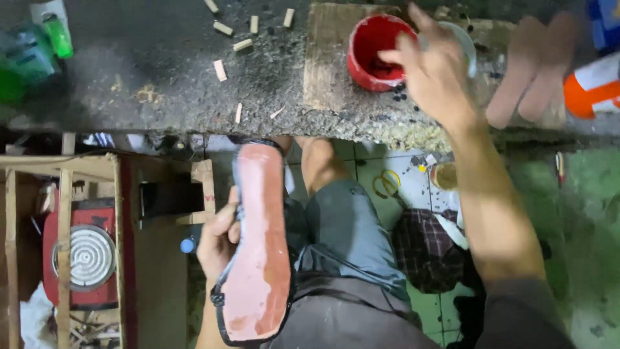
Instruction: Applying adhesive to shoe soles and attaching the upper components to assemble sandals
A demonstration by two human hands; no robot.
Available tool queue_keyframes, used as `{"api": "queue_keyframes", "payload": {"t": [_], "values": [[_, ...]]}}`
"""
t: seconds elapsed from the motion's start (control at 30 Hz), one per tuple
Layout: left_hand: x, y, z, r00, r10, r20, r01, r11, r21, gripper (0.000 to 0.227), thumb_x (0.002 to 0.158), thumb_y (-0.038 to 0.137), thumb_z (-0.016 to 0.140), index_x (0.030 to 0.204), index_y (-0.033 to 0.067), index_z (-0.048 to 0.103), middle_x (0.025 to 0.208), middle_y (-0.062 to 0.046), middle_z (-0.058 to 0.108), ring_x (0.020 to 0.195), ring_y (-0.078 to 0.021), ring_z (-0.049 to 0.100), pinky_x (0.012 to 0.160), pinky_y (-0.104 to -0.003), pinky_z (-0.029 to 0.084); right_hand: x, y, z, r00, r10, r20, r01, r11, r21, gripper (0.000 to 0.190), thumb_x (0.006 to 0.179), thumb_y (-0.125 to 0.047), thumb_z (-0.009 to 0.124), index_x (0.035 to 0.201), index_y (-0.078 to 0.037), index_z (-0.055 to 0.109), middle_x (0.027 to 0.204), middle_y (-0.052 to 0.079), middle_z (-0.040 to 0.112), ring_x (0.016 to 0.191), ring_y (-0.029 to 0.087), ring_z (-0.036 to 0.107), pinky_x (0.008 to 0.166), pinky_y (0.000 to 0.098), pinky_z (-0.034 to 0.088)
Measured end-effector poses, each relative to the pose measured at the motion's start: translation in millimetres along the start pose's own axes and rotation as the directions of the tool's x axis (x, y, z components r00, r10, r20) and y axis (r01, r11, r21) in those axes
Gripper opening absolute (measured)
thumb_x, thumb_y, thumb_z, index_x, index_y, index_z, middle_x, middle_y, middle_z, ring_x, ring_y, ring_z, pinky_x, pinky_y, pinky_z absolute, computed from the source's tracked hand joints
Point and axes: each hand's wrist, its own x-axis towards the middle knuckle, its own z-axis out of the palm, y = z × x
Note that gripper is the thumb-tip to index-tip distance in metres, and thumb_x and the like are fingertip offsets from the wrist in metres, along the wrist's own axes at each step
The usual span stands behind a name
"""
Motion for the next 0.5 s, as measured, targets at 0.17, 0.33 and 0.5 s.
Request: {"api": "queue_keyframes", "payload": {"t": [0.17,0.33,0.5], "values": [[-4,-10,3,0.979,-0.095,0.180,0.065,0.984,0.168,0.056,0.093,0.018,0.055,0.142,-0.0071,0.044,0.057,0.009,0.038,0.052,-0.0015,0.038,0.051,-0.018,0.028,-68,-31,21,0.947,-0.113,-0.302,0.173,0.969,0.178,0.025,0.115,-0.008,0.040,0.116,0.003,0.062,0.092,0.014,0.071,0.082,0.024,0.070,0.114,0.0600,0.027],[0,-13,-2,0.940,-0.032,0.341,-0.256,0.594,0.763,0.050,0.094,0.031,0.046,0.049,0.0099,0.042,0.132,-0.024,0.061,0.052,-0.0094,0.046,0.063,-0.035,0.036,-135,-111,39,0.832,-0.473,-0.291,0.552,0.761,0.341,0.050,0.107,-0.043,0.032,0.122,-0.016,0.071,0.143,0.032,0.047,0.130,0.040,0.057,0.117,0.0576,0.038],[-4,-18,4,0.937,-0.014,0.350,-0.269,0.609,0.746,0.041,0.090,0.018,0.049,0.051,0.0090,0.041,0.092,-0.019,0.064,0.050,-0.0082,0.041,0.057,-0.029,0.032,-150,-117,68,0.830,-0.415,-0.373,0.498,0.852,0.161,0.049,0.108,-0.049,0.034,0.135,-0.020,0.063,0.153,0.031,0.031,0.144,0.044,0.042,0.122,0.0670,0.031]]}}
